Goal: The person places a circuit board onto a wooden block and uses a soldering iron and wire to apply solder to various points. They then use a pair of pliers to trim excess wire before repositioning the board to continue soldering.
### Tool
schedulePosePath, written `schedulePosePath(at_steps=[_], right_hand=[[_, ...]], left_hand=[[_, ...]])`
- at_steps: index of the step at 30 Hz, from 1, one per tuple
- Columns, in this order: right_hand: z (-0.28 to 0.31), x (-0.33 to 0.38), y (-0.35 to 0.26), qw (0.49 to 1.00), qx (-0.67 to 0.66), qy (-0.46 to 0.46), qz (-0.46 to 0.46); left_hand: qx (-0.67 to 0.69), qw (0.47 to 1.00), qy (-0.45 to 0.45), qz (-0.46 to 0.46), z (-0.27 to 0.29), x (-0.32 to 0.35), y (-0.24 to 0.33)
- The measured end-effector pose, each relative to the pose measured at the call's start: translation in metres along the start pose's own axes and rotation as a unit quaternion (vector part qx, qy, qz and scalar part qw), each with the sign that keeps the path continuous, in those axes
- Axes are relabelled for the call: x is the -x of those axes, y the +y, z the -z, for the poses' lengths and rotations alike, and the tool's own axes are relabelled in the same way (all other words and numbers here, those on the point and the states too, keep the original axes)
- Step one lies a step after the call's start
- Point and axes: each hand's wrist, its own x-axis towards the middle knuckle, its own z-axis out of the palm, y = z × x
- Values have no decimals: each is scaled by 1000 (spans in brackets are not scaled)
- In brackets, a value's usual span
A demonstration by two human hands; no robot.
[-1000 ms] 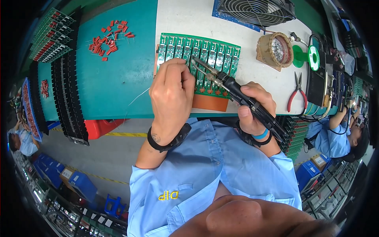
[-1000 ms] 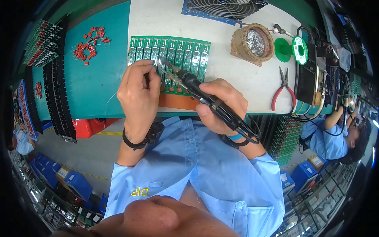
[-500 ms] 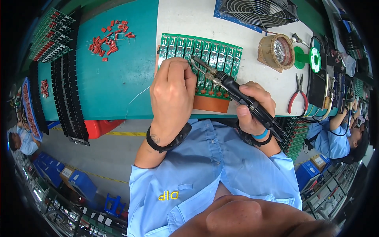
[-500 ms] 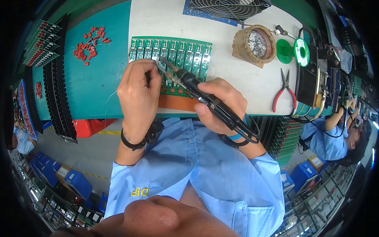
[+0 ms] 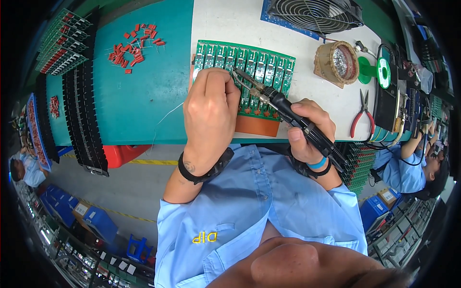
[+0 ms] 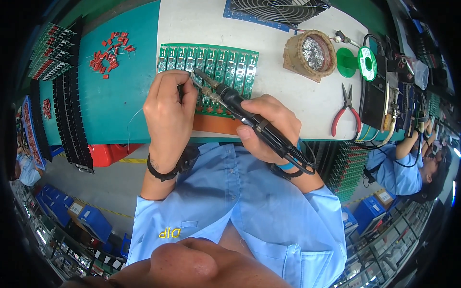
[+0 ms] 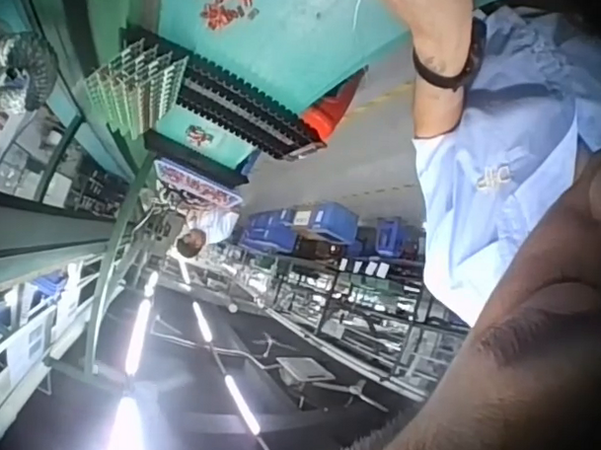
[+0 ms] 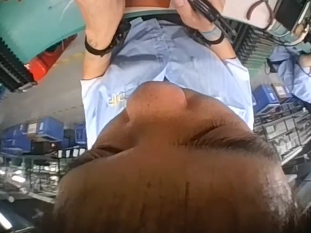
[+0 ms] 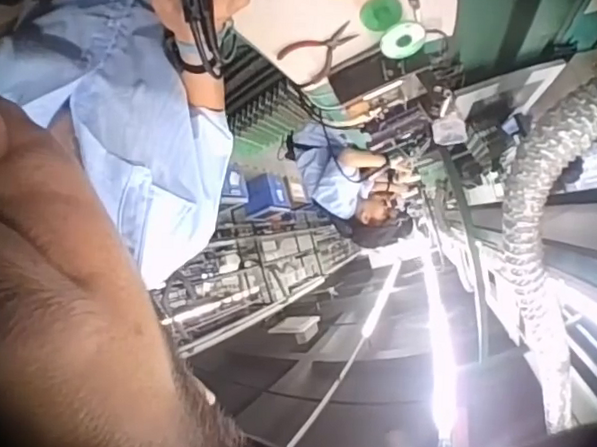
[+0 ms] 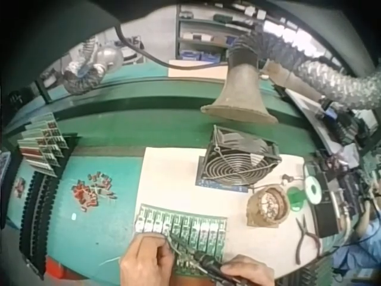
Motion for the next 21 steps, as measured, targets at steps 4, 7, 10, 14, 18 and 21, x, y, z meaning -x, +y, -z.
schedulePosePath(at_steps=[4,7,10,14,18,21], right_hand=[[1,0,-1,1000,7,-6,1],[2,0,-2,1000,17,-25,-3],[2,0,-1,999,19,-27,-3],[2,-1,-2,999,29,-26,1],[2,0,-2,999,26,-26,-2],[0,1,0,1000,12,-2,1]], left_hand=[[-9,1000,2,-1,-1,0,-1],[-11,1000,-1,0,0,0,-1],[-9,1000,0,-1,0,1,-2],[-5,1000,-1,-1,0,1,-2],[-4,1000,-3,1,2,1,-3],[-6,1000,-6,3,1,1,-3]])
